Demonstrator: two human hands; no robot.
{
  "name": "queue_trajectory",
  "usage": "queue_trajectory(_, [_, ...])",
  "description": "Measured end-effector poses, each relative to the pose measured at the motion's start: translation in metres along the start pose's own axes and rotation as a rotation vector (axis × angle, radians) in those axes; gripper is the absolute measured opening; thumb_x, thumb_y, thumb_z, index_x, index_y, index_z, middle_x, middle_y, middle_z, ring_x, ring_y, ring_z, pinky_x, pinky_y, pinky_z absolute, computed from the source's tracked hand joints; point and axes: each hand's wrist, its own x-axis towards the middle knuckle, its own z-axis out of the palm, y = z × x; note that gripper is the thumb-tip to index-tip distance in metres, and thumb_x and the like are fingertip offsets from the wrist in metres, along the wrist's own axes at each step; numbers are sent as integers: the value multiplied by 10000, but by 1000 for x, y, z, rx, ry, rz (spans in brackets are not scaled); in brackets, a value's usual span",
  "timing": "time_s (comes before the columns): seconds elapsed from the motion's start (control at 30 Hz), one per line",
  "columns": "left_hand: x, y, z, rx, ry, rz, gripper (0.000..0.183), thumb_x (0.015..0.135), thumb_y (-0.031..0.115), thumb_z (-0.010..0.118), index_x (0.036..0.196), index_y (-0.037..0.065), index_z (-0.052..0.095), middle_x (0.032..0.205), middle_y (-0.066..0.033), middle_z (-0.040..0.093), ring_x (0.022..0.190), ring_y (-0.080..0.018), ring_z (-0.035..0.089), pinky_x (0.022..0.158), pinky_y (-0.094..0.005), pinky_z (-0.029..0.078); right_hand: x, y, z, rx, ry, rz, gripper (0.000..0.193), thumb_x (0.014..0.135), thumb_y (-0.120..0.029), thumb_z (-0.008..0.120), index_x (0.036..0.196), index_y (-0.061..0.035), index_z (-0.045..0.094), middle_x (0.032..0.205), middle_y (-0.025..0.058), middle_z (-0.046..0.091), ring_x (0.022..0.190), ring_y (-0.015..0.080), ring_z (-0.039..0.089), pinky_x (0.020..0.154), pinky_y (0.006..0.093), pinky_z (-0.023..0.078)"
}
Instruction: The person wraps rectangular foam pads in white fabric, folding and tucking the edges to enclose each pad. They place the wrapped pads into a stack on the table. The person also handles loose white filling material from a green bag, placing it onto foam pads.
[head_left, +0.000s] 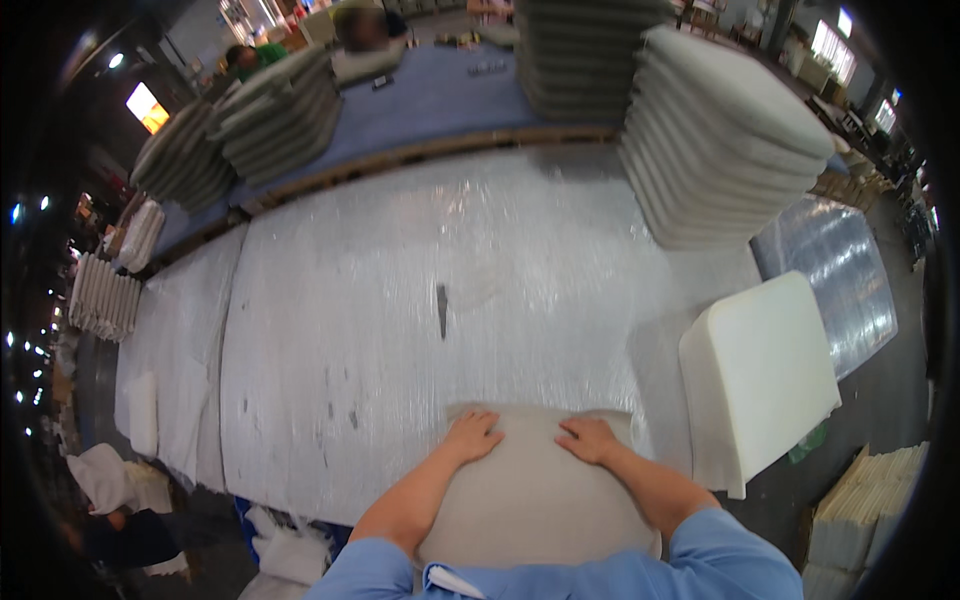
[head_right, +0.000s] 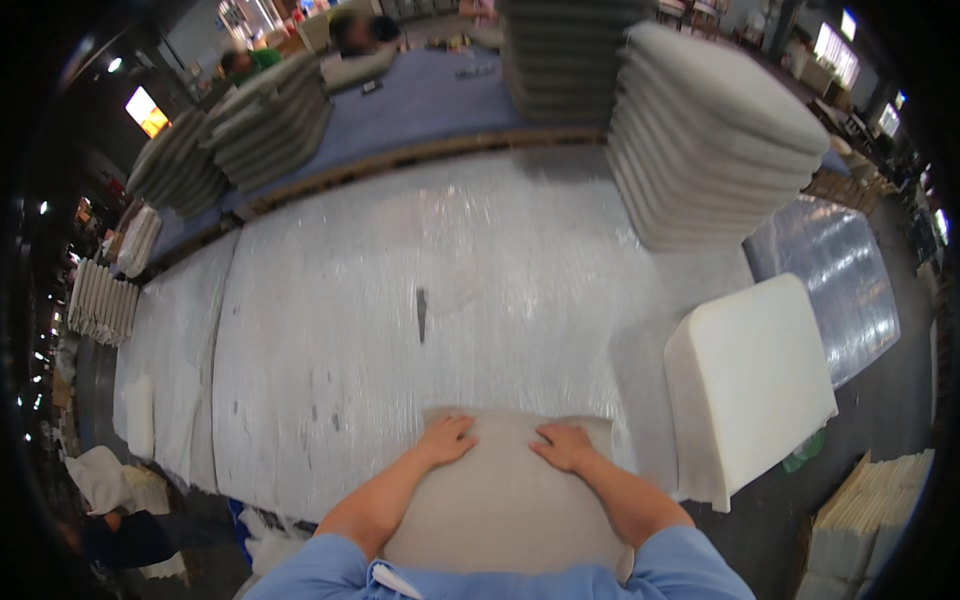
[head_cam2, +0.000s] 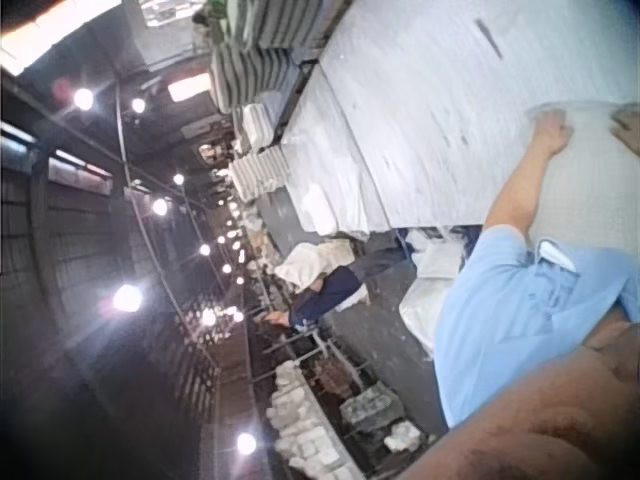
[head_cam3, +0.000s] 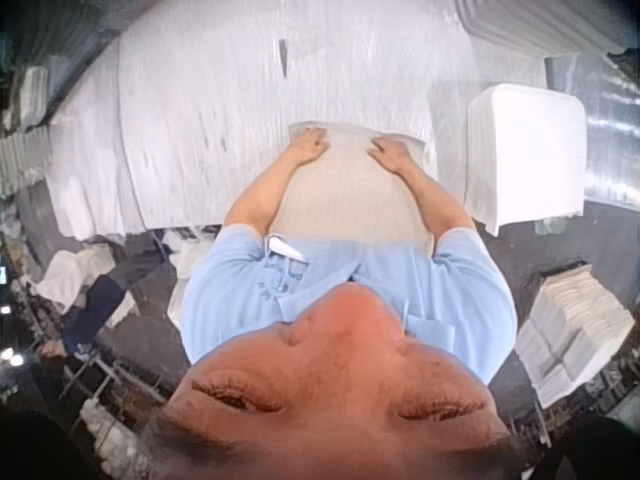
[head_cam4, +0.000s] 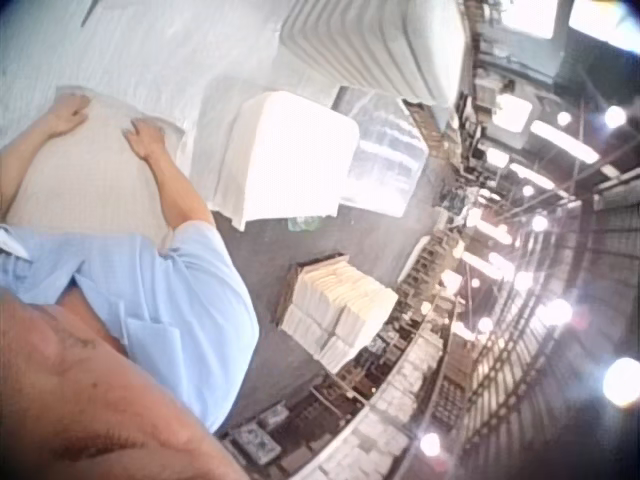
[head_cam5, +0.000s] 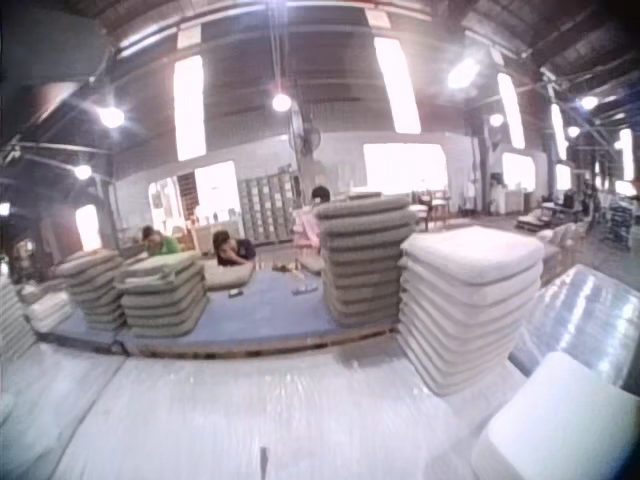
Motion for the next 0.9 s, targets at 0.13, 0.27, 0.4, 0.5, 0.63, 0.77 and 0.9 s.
queue_trajectory(0.13, [-71,-35,-2,-270,79,-50,749,990,516,557,1543,26,432,1616,-243,363,1487,-388,364,1220,-430,304,-55,16,-7,-5,210,191,685,932,-538,626,1466,-114,559,1577,224,430,1465,373,402,1192,563,293])
queue_trajectory(0.27, [-164,-52,17,-993,105,-227,764,1004,501,592,1551,2,403,1551,-235,458,1421,-350,470,1157,-434,401,-168,40,-13,446,321,268,755,928,-480,696,1509,-46,486,1572,240,431,1439,367,448,1189,509,349])
queue_trajectory(0.4, [-218,-42,59,-1958,-70,-265,677,1016,464,573,1482,-14,459,1411,-223,586,1333,-331,558,1119,-496,442,-258,27,35,1625,-40,275,659,1035,-480,549,1533,-65,433,1476,178,555,1366,352,526,1141,579,394])
queue_trajectory(0.5, [-231,-36,68,-2111,3,-84,588,1034,422,540,1438,-2,493,1371,-202,613,1289,-320,587,1079,-529,477,-268,-10,47,1683,157,263,641,1034,-517,515,1498,-77,479,1425,153,600,1344,341,549,1133,598,399])
queue_trajectory(0.63, [-246,22,65,-2107,-41,-155,575,1045,426,507,1473,45,466,1407,-206,573,1273,-340,585,1068,-547,485,-282,1,1,1823,357,242,624,999,-487,592,1480,-111,467,1467,153,544,1325,362,538,1089,607,436])
queue_trajectory(0.77, [-265,50,75,-2107,-193,-270,613,1050,440,497,1534,92,357,1464,-233,485,1291,-395,551,1073,-585,474,-269,-83,-14,1581,811,165,720,934,-350,737,1520,-175,359,1461,133,512,1327,340,515,1017,616,486])
queue_trajectory(0.9, [-269,66,87,-2163,-430,-335,682,1044,453,516,1568,103,253,1466,-267,434,1309,-435,512,1077,-598,469,-241,-121,48,1625,883,-110,731,939,-301,733,1545,-234,329,1487,104,487,1337,355,509,1018,650,471])
